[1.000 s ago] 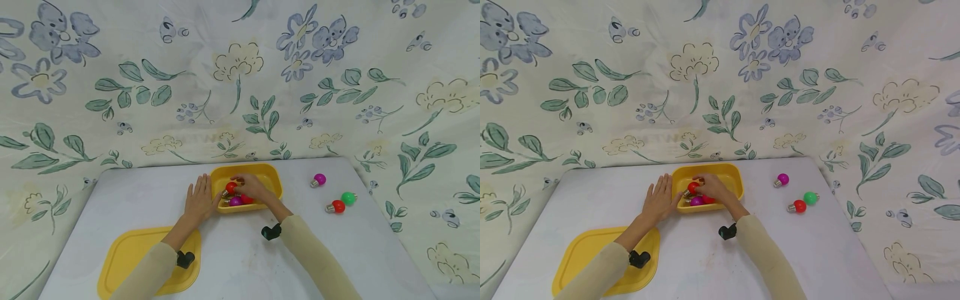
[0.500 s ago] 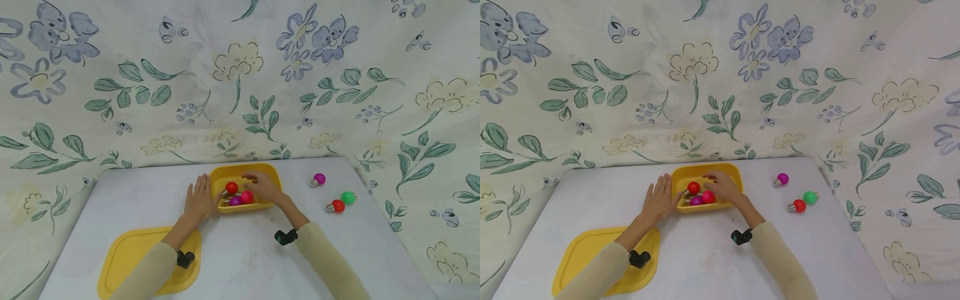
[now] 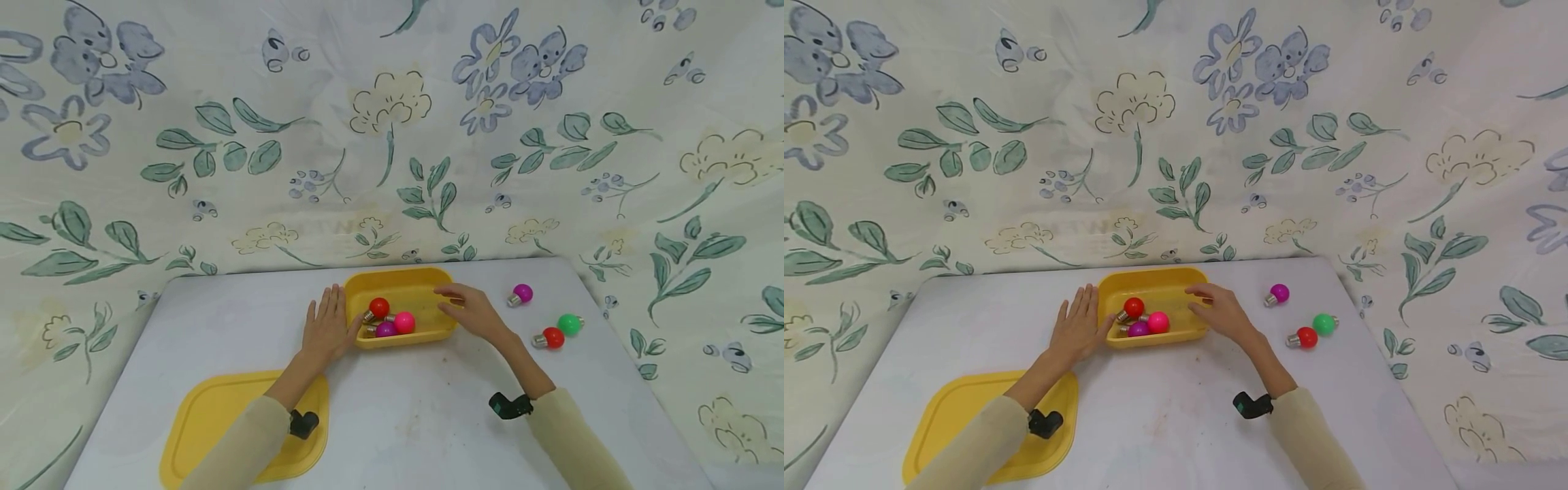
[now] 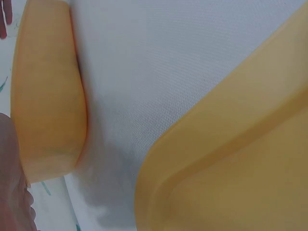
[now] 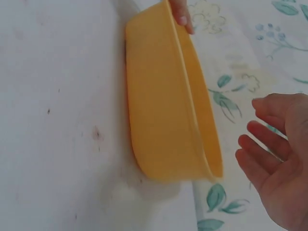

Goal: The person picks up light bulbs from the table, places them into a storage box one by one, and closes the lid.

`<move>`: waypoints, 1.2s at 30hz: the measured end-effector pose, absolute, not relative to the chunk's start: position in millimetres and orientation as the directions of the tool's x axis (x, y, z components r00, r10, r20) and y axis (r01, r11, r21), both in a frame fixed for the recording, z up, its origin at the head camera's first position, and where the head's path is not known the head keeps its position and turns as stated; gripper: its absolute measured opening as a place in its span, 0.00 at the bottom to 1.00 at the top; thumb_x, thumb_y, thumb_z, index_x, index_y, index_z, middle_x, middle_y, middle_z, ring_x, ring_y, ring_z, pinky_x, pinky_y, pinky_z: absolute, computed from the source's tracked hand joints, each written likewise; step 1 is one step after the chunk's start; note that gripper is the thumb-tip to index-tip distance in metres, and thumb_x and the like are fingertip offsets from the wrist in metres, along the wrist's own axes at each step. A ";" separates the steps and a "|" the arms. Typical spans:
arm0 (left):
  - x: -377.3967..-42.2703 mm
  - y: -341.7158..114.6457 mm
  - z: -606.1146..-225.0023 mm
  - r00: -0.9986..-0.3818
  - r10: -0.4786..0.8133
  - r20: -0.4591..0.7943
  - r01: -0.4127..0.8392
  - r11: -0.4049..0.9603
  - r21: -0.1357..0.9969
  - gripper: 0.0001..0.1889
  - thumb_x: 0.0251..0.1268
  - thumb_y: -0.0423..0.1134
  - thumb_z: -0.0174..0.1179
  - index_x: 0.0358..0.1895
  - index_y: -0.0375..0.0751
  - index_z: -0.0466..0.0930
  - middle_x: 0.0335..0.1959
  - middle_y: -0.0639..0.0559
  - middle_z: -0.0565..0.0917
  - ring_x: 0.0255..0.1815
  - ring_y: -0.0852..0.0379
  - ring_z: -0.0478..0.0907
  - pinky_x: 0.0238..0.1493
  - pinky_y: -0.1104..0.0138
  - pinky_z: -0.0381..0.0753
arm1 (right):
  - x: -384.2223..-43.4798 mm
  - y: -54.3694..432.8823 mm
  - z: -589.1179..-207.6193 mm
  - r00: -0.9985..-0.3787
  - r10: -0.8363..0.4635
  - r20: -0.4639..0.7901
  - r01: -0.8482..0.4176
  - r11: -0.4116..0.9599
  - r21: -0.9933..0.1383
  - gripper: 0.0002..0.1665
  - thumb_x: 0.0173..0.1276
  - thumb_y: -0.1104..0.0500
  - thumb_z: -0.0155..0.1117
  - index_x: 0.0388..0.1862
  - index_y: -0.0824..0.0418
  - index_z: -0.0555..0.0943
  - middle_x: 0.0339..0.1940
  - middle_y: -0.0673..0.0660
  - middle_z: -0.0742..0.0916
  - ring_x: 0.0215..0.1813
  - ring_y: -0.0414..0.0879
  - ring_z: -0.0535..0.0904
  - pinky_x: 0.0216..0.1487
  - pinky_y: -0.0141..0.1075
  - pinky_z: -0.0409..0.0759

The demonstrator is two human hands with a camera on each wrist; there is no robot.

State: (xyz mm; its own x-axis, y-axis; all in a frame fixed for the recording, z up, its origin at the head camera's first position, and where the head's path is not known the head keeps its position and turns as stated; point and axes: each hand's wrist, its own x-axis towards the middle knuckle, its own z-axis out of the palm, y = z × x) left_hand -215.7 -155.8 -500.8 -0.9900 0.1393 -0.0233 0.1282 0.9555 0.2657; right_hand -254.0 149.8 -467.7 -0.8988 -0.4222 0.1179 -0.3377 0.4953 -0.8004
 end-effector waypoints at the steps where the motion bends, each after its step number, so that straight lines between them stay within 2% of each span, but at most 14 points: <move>1: -216.0 -156.0 -501.3 -0.990 0.140 -0.025 0.128 0.955 0.267 0.42 0.78 0.56 0.42 0.78 0.24 0.41 0.79 0.32 0.44 0.80 0.38 0.39 0.75 0.43 0.38 | -251.6 155.5 -465.9 -0.902 -0.415 0.121 -0.338 0.501 -0.797 0.20 0.71 0.65 0.64 0.60 0.68 0.80 0.59 0.64 0.83 0.62 0.59 0.78 0.62 0.48 0.75; 9: -217.3 -156.2 -502.3 -0.990 0.139 -0.032 0.126 0.958 0.258 0.43 0.78 0.57 0.41 0.78 0.25 0.41 0.80 0.32 0.44 0.80 0.38 0.39 0.75 0.43 0.38 | -233.0 203.5 -463.2 -0.915 -0.379 0.140 -0.345 0.554 -0.757 0.21 0.69 0.66 0.66 0.60 0.69 0.79 0.58 0.64 0.84 0.62 0.59 0.78 0.59 0.50 0.77; 14: -217.5 -155.9 -502.3 -0.990 0.139 -0.033 0.126 0.957 0.262 0.43 0.78 0.57 0.41 0.78 0.25 0.40 0.80 0.32 0.44 0.80 0.38 0.39 0.75 0.43 0.38 | -219.7 231.4 -464.2 -0.931 -0.338 0.138 -0.318 0.564 -0.762 0.21 0.68 0.67 0.67 0.60 0.71 0.79 0.56 0.66 0.84 0.61 0.65 0.78 0.58 0.53 0.77; 23: -217.5 -155.9 -502.3 -0.990 0.139 -0.029 0.126 0.958 0.258 0.43 0.78 0.57 0.41 0.78 0.25 0.41 0.80 0.32 0.44 0.80 0.38 0.39 0.75 0.43 0.39 | -199.3 272.7 -473.3 -0.959 -0.260 0.115 -0.257 0.616 -0.745 0.21 0.68 0.68 0.67 0.59 0.73 0.79 0.57 0.69 0.83 0.61 0.65 0.78 0.58 0.53 0.76; 30: -217.4 -156.6 -503.2 -0.990 0.140 -0.026 0.129 0.957 0.259 0.43 0.78 0.57 0.41 0.78 0.24 0.41 0.79 0.32 0.44 0.80 0.38 0.39 0.75 0.43 0.39 | -185.7 303.9 -487.1 -0.968 -0.200 0.153 -0.249 0.681 -0.689 0.21 0.67 0.66 0.69 0.58 0.70 0.80 0.53 0.69 0.85 0.55 0.65 0.81 0.52 0.53 0.80; 36: -217.4 -156.5 -502.9 -0.990 0.138 -0.035 0.125 0.958 0.258 0.43 0.78 0.57 0.41 0.78 0.25 0.40 0.80 0.32 0.43 0.80 0.38 0.38 0.75 0.43 0.38 | -177.2 323.2 -490.5 -0.979 -0.148 0.142 -0.206 0.715 -0.668 0.22 0.66 0.68 0.68 0.59 0.72 0.79 0.54 0.71 0.84 0.59 0.68 0.78 0.53 0.54 0.77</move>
